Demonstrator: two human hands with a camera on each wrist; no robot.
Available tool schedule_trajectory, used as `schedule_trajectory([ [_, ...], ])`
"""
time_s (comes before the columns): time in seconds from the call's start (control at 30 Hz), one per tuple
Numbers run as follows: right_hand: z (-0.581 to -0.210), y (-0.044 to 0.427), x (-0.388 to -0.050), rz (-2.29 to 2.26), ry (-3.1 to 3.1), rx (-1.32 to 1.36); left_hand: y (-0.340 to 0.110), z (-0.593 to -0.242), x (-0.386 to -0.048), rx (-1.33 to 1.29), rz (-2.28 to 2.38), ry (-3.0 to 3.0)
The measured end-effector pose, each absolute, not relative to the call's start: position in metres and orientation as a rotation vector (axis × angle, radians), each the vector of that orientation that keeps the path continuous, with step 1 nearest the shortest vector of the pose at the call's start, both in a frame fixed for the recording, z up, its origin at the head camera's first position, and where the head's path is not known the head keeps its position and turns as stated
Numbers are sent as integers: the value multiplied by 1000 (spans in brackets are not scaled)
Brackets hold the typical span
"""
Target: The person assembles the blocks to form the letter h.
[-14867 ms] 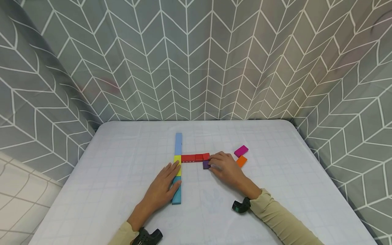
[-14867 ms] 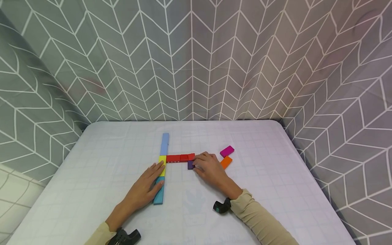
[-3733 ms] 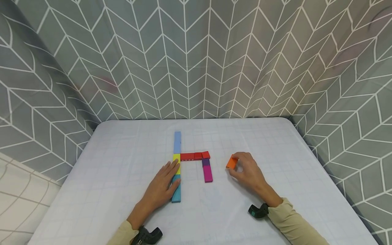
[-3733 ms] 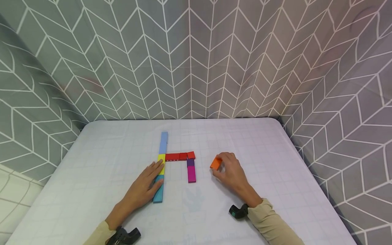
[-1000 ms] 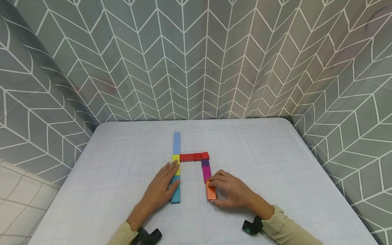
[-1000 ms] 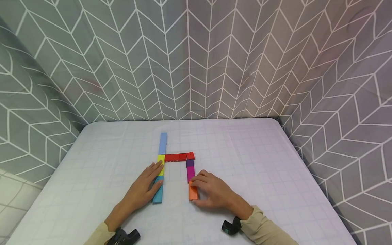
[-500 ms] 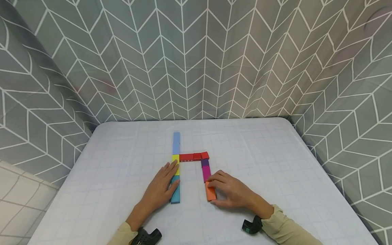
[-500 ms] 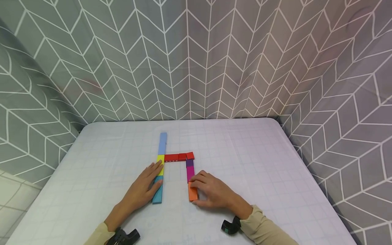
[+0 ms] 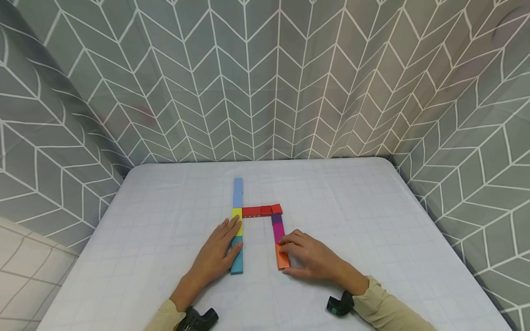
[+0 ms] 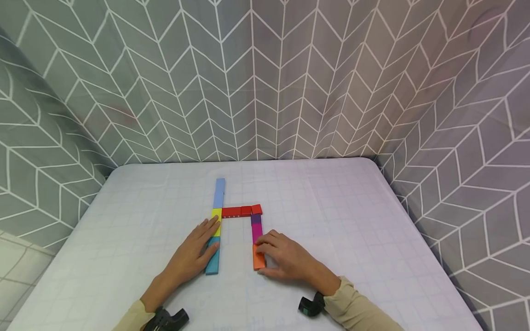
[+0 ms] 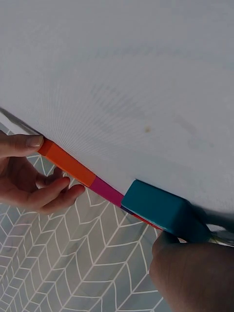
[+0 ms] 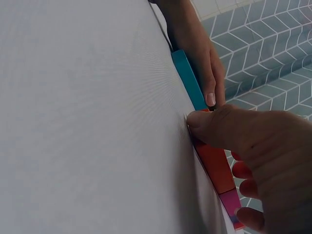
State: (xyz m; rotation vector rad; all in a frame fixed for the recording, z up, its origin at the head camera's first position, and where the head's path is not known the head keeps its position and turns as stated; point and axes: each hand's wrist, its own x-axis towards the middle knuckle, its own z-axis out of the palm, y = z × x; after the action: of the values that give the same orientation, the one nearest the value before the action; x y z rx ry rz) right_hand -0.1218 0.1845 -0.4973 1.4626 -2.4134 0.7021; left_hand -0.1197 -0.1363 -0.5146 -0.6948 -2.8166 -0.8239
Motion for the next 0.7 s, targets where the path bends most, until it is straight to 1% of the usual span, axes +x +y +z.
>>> schedule_trajectory([
  [0.7,-500,177,-119,765,-2372,1447,-138,-516,-118,-684,-823,-2796],
])
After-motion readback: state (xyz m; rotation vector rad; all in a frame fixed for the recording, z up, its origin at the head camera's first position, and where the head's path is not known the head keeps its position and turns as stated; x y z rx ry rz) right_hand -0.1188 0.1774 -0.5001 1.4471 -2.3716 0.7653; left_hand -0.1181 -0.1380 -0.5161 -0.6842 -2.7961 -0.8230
